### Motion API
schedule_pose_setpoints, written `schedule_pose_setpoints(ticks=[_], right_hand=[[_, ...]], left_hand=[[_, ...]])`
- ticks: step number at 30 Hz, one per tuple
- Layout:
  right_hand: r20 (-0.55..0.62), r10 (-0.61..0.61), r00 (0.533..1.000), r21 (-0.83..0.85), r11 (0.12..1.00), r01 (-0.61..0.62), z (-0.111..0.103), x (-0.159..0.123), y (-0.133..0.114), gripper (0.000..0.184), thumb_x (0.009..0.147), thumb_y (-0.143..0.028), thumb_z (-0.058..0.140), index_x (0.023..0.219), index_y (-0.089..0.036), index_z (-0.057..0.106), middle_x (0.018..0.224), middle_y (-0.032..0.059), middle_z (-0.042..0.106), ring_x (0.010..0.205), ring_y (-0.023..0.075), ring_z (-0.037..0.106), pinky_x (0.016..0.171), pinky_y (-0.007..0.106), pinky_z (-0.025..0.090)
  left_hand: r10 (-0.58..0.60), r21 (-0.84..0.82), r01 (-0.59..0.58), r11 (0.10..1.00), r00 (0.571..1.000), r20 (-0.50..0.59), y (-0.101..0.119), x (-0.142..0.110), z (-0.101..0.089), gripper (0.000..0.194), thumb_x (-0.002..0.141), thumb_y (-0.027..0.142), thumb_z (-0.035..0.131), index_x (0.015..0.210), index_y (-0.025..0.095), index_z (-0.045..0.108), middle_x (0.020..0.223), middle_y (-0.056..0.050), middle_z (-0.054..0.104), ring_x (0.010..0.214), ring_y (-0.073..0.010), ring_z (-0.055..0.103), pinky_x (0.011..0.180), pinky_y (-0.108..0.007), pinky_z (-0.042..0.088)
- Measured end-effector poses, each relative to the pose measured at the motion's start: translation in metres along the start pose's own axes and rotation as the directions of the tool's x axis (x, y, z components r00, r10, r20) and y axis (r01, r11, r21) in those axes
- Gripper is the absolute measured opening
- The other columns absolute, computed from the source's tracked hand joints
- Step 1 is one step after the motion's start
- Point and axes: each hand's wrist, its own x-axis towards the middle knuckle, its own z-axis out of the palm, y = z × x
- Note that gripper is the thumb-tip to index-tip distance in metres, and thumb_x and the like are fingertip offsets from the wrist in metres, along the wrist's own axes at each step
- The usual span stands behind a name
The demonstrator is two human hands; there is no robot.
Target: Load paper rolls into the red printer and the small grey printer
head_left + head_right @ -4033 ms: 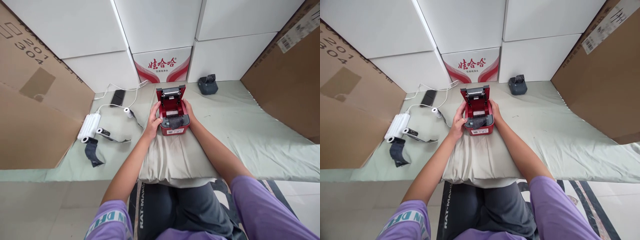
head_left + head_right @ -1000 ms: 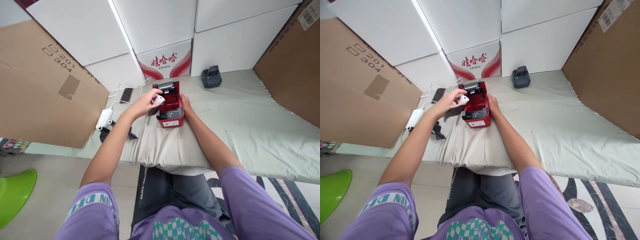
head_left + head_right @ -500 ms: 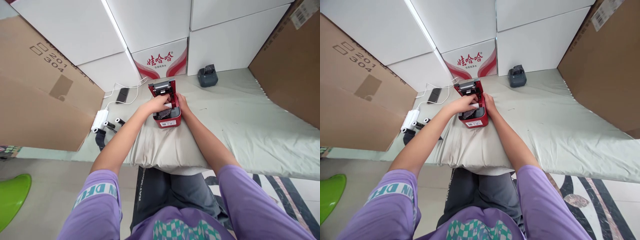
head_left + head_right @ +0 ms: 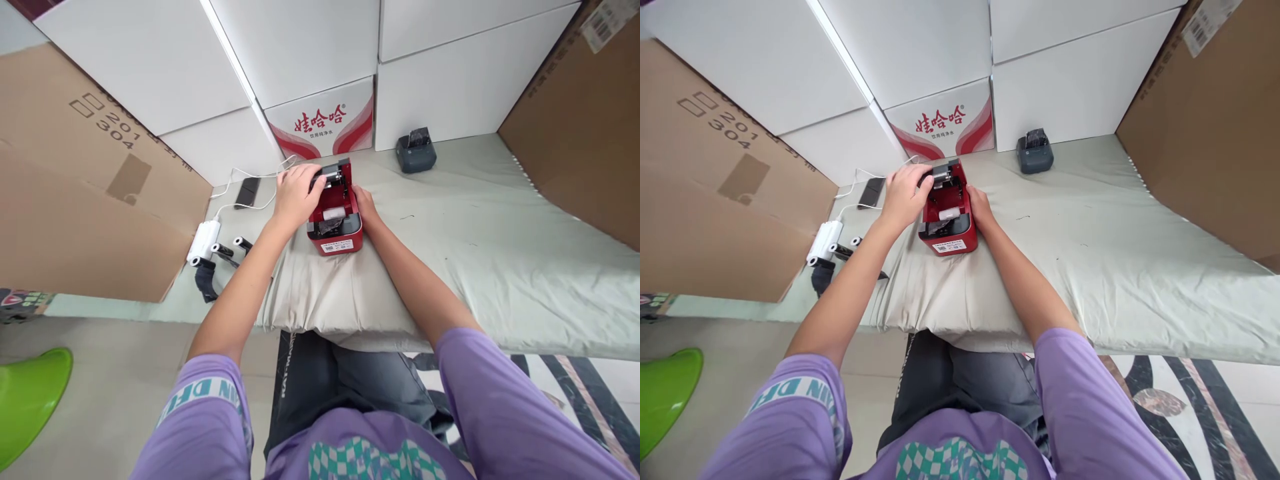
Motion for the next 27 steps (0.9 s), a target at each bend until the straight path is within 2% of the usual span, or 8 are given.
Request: schedule_pose_setpoints(ticks=[3, 10, 17, 20, 22, 24, 25, 27], right_hand=[[-0.007, -0.019, 1.0, -0.012, 1.0, 0.019, -0.001, 0.001, 0.001, 0.048, 0.093, -0.066, 0.059, 0.075, -0.022, 0.058, 0.075, -0.002, 0.064, 0.081, 0.0164, 0.056, 0.084, 0.03, 0.049], [-0.019, -0.046, 0.999, -0.085, 0.995, 0.044, -0.005, 0.003, 0.003, 0.053, 0.093, -0.072, 0.054, 0.074, -0.023, 0.058, 0.073, -0.0027, 0.06, 0.079, 0.016, 0.053, 0.083, 0.031, 0.048], [-0.044, -0.045, 0.998, -0.111, 0.993, 0.04, -0.005, 0.002, 0.004, 0.054, 0.094, -0.072, 0.054, 0.07, -0.023, 0.054, 0.069, -0.0034, 0.055, 0.075, 0.0156, 0.05, 0.08, 0.031, 0.047], [-0.053, -0.031, 0.998, -0.123, 0.992, 0.024, -0.005, 0.0, 0.002, 0.054, 0.093, -0.073, 0.053, 0.07, -0.024, 0.052, 0.068, -0.0039, 0.052, 0.074, 0.0153, 0.048, 0.079, 0.03, 0.046], [-0.061, -0.038, 0.997, -0.127, 0.991, 0.03, -0.005, -0.001, 0.0, 0.052, 0.092, -0.071, 0.054, 0.07, -0.024, 0.051, 0.069, -0.0042, 0.051, 0.074, 0.0151, 0.046, 0.079, 0.03, 0.045], [-0.082, -0.061, 0.995, -0.135, 0.99, 0.049, -0.005, -0.001, -0.003, 0.049, 0.092, -0.068, 0.054, 0.069, -0.025, 0.049, 0.069, -0.0044, 0.051, 0.076, 0.0154, 0.047, 0.08, 0.029, 0.045], [-0.092, -0.076, 0.993, -0.145, 0.987, 0.062, -0.004, -0.002, -0.004, 0.047, 0.091, -0.067, 0.054, 0.069, -0.025, 0.049, 0.07, -0.0042, 0.053, 0.077, 0.0157, 0.048, 0.081, 0.029, 0.046], [-0.099, -0.098, 0.99, -0.168, 0.983, 0.08, -0.002, -0.003, -0.006, 0.045, 0.09, -0.065, 0.054, 0.071, -0.025, 0.053, 0.074, -0.0034, 0.058, 0.081, 0.0163, 0.051, 0.086, 0.028, 0.047]], left_hand=[[0.018, -0.029, -0.016, 0.999, 0.998, 0.06, 0.004, -0.016, -0.008, 0.048, 0.112, 0.046, 0.03, 0.125, 0.024, 0.072, 0.131, -0.009, 0.077, 0.125, -0.0251, 0.068, 0.12, -0.044, 0.038], [0.083, -0.063, -0.069, 0.996, 0.964, 0.254, 0.016, -0.05, -0.017, 0.05, 0.111, 0.046, 0.032, 0.127, 0.019, 0.071, 0.116, -0.011, 0.082, 0.11, -0.0271, 0.075, 0.109, -0.043, 0.047], [0.082, 0.02, -0.09, 0.996, 0.962, 0.259, 0.02, -0.057, -0.01, 0.041, 0.108, 0.045, 0.04, 0.118, 0.019, 0.07, 0.111, -0.013, 0.08, 0.108, -0.0308, 0.073, 0.108, -0.047, 0.05], [0.049, -0.047, -0.039, 0.998, 0.965, 0.259, 0.016, -0.058, -0.01, 0.035, 0.106, 0.042, 0.043, 0.117, 0.021, 0.069, 0.112, -0.012, 0.08, 0.113, -0.0306, 0.073, 0.111, -0.047, 0.05], [0.016, -0.163, 0.027, 0.986, 0.967, 0.254, 0.009, -0.063, -0.01, 0.036, 0.106, 0.044, 0.044, 0.12, 0.022, 0.068, 0.118, -0.01, 0.08, 0.118, -0.0285, 0.073, 0.114, -0.046, 0.049], [-0.042, -0.318, 0.117, 0.941, 0.972, 0.233, 0.0, -0.073, -0.004, 0.044, 0.108, 0.049, 0.039, 0.131, 0.022, 0.065, 0.132, -0.012, 0.076, 0.129, -0.0261, 0.07, 0.118, -0.043, 0.048], [-0.08, -0.398, 0.166, 0.902, 0.971, 0.224, -0.006, -0.081, 0.002, 0.05, 0.109, 0.053, 0.035, 0.14, 0.022, 0.06, 0.143, -0.013, 0.071, 0.137, -0.0251, 0.066, 0.119, -0.042, 0.048], [-0.17, -0.505, 0.239, 0.829, 0.969, 0.18, -0.017, -0.099, 0.02, 0.066, 0.108, 0.062, 0.031, 0.157, 0.021, 0.044, 0.165, -0.016, 0.051, 0.156, -0.0248, 0.048, 0.126, -0.041, 0.043]])
